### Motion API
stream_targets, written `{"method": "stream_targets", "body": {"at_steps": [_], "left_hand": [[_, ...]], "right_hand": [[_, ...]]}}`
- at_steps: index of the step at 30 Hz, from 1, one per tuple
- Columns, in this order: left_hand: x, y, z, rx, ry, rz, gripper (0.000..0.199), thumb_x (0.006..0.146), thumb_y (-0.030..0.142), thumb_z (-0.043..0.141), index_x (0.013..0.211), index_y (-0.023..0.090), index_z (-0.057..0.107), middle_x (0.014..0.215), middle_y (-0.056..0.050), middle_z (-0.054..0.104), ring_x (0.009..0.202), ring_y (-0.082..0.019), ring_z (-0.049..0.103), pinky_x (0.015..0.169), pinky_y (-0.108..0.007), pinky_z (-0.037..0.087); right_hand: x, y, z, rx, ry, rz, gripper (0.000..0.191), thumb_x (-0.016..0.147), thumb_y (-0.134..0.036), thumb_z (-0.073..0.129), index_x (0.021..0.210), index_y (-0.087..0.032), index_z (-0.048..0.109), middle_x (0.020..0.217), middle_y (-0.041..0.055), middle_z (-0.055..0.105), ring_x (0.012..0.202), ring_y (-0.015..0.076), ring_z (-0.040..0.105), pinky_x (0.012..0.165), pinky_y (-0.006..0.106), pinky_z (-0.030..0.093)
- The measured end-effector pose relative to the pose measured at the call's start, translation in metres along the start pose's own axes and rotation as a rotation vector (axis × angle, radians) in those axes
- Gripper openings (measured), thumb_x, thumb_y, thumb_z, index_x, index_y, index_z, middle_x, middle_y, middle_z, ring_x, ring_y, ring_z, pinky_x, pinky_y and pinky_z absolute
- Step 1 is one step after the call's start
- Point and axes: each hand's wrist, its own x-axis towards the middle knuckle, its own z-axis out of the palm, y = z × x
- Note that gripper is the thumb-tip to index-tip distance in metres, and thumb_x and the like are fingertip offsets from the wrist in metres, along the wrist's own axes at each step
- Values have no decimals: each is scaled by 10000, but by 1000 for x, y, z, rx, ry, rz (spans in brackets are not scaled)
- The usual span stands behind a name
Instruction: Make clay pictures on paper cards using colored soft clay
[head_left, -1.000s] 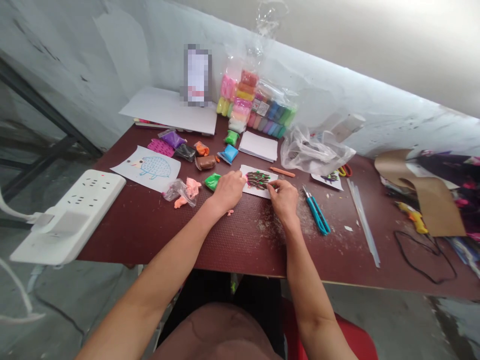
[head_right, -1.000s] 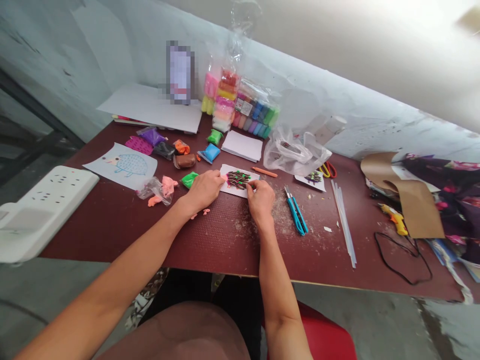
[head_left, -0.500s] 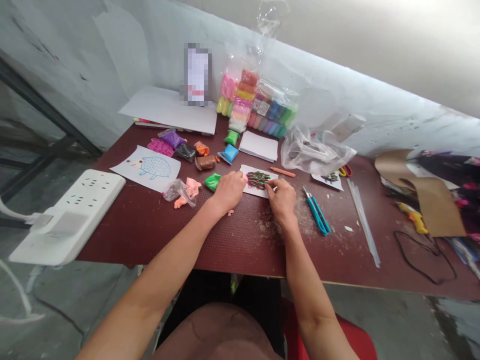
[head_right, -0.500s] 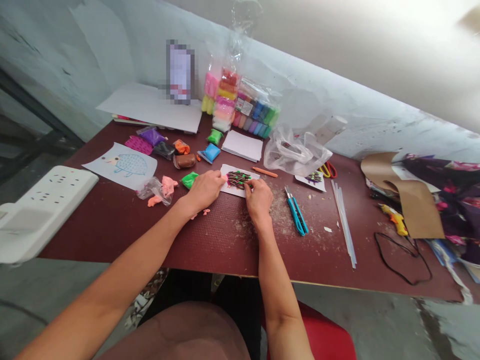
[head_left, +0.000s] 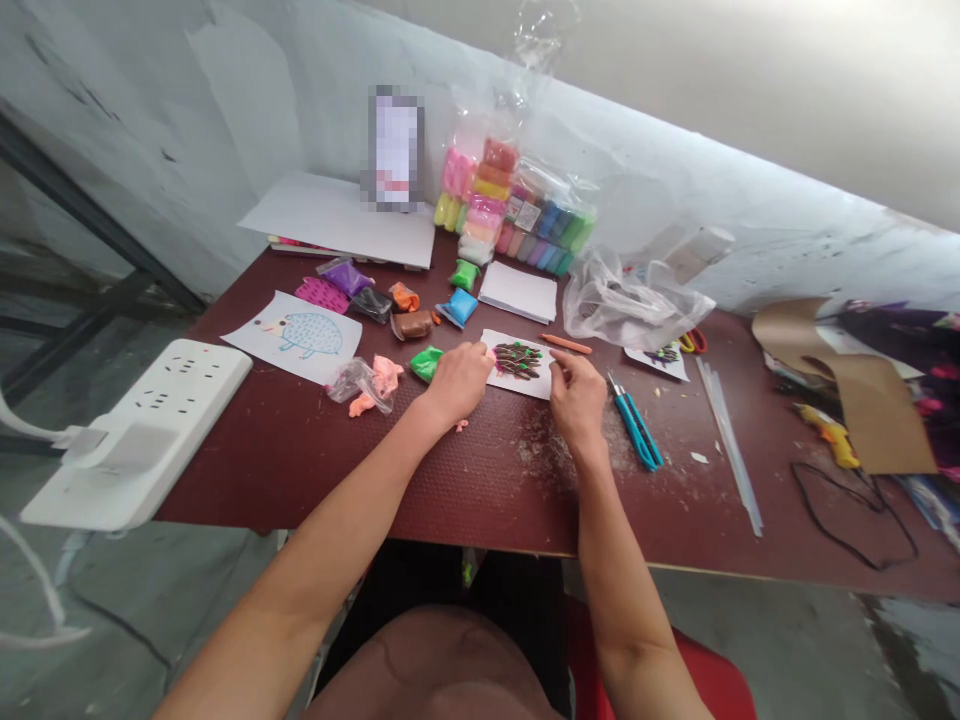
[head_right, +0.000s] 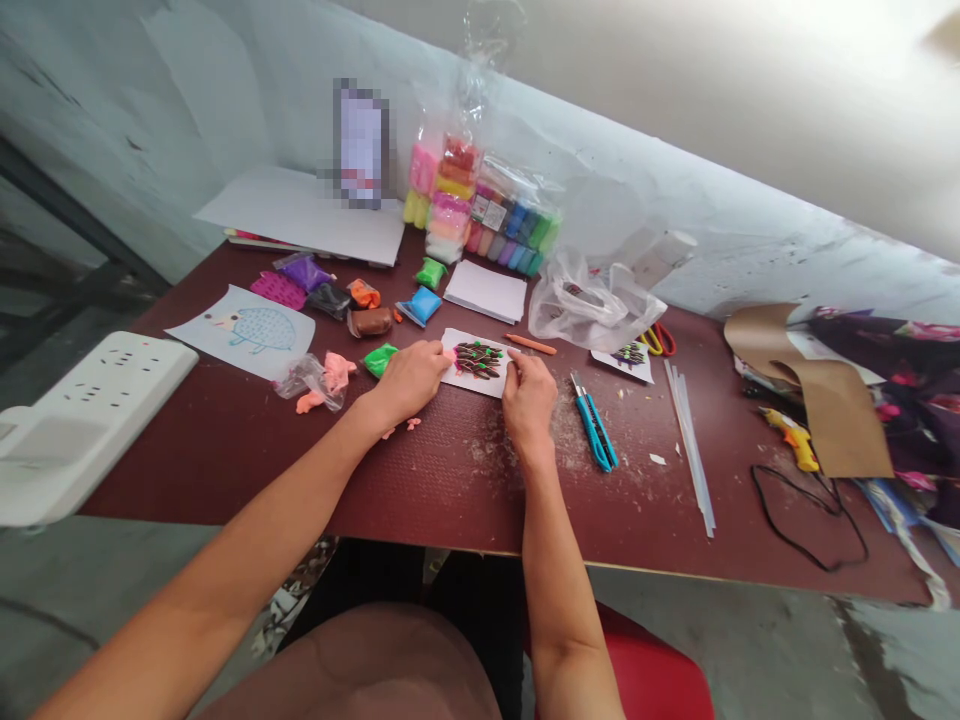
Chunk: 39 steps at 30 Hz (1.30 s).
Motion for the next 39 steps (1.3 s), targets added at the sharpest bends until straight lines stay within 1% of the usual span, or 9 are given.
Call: {"method": "stream_targets", "body": {"at_steps": [3, 7, 11, 14, 17, 21, 29, 35, 39], "left_hand": [[0, 0, 0, 5, -4, 5, 476, 1112, 173, 298, 1267, 104, 743, 1219, -183, 708, 1124, -279, 658, 848, -334, 499], [1, -2, 2, -2, 9, 10, 471, 1103, 164, 303, 1259, 106, 744, 1205, -184, 711, 1102, -273, 657, 851, -335, 503], [1, -1, 1, 2, 10, 8, 462, 1093, 149, 312, 1249, 110, 745, 1204, -176, 713, 1101, -262, 653, 860, -324, 507], [0, 0, -1, 14, -7, 4, 473, 1097, 145, 298, 1282, 105, 731, 1222, -174, 708, 1126, -267, 650, 873, -326, 508], [-1, 1, -1, 33, -18, 3, 480, 1105, 152, 285, 1269, 102, 733, 1232, -170, 703, 1143, -271, 652, 877, -328, 506], [0, 0, 1, 34, -13, 5, 482, 1110, 162, 282, 1247, 108, 741, 1230, -169, 702, 1140, -277, 657, 872, -338, 511], [0, 2, -2, 25, -33, 1, 473, 1110, 151, 295, 1338, 90, 706, 1254, -183, 701, 1172, -284, 655, 886, -337, 509], [0, 1, -2, 22, -23, 1, 495, 1117, 165, 275, 1317, 89, 721, 1247, -191, 700, 1166, -292, 654, 884, -349, 508], [0, 2, -1, 14, -24, -1, 486, 1111, 155, 282, 1311, 90, 720, 1245, -192, 698, 1167, -296, 654, 886, -354, 507]], "right_hand": [[-2, -2, -1, 5, -11, 59, 286, 901, -284, 554, 1052, -192, 780, 968, 109, 800, 778, 239, 668, 788, 358, 488], [-3, -1, -1, -93, -34, 56, 299, 895, -225, 505, 1005, -199, 782, 901, 89, 769, 783, 234, 653, 784, 343, 458], [-3, 0, -3, -220, -127, 57, 251, 919, -245, 559, 967, -193, 800, 953, 109, 755, 876, 250, 660, 803, 339, 451], [-4, -1, -3, -286, -192, 86, 247, 943, -275, 605, 1037, -183, 814, 1010, 117, 752, 914, 250, 664, 809, 333, 450], [-5, -4, -2, -313, -222, 99, 251, 958, -278, 619, 1079, -185, 818, 1055, 114, 754, 944, 245, 668, 810, 325, 442], [-4, -6, 0, -323, -219, 105, 222, 963, -296, 636, 1034, -185, 814, 1028, 108, 749, 925, 241, 660, 779, 319, 423], [-1, -4, 0, -264, -167, 71, 122, 927, -223, 652, 920, -191, 770, 966, 87, 742, 903, 239, 654, 775, 321, 414], [2, -3, -5, -275, -162, 49, 109, 925, -233, 666, 918, -191, 767, 965, 92, 732, 878, 240, 639, 772, 328, 421], [2, -6, -7, -314, -203, 39, 115, 934, -229, 666, 930, -204, 778, 986, 88, 738, 892, 238, 644, 766, 319, 422]]}}
